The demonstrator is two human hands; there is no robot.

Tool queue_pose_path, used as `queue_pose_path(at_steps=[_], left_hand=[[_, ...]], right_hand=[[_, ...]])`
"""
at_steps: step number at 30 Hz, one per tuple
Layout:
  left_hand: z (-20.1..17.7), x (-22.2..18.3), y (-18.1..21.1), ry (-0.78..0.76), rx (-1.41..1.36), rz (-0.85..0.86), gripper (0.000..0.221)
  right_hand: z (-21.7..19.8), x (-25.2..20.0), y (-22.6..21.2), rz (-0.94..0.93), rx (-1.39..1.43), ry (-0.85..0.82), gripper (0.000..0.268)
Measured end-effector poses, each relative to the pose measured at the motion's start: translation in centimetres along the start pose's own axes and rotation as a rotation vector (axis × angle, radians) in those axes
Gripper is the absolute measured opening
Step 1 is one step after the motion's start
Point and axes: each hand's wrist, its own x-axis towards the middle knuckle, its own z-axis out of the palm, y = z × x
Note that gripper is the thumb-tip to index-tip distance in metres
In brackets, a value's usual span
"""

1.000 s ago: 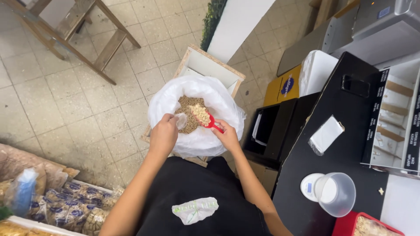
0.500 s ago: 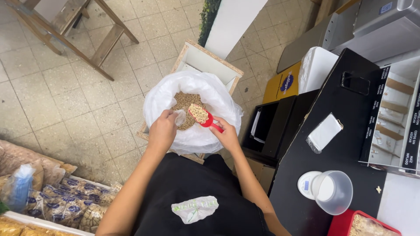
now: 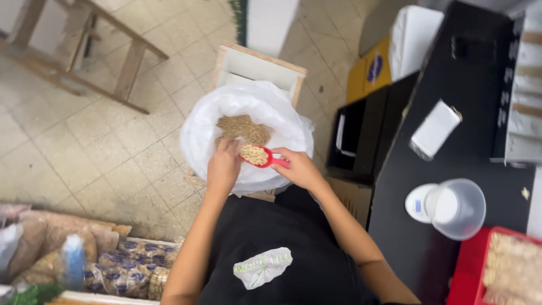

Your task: The person scoops granular food from a large sack into small clear plastic bags using a red scoop, weighs each bag on a digital scale, and places the filled bags into a red tray. The process is repeated multiple times throughout the clip.

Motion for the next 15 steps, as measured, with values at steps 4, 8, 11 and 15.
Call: queue_pose_path(at_steps=[4,8,11,15], left_hand=[[1.0,0.4,0.4,-0.007,-0.005,0.013,0.041],[1.9,0.1,1.0,-0.014,-0.006,0.008,0.045],[1.8,1.0,1.2,0.015,-0.016,-0.008,0.046],[2.2,1.3,1.3,0.037,-0.03,-0.029,0.045]], right_hand=[[-0.7,0.4,0.6,0.041,-0.084,-0.07,0.043],[-1.1,-0.1,1.0,0.034,0.012,-0.087,0.04],[-2.8,0.6,-0.2,-0.044,0.195,-0.142,0.032],[-3.1,1.6,0.5,-0.203,0.588,-0.225,0.035]])
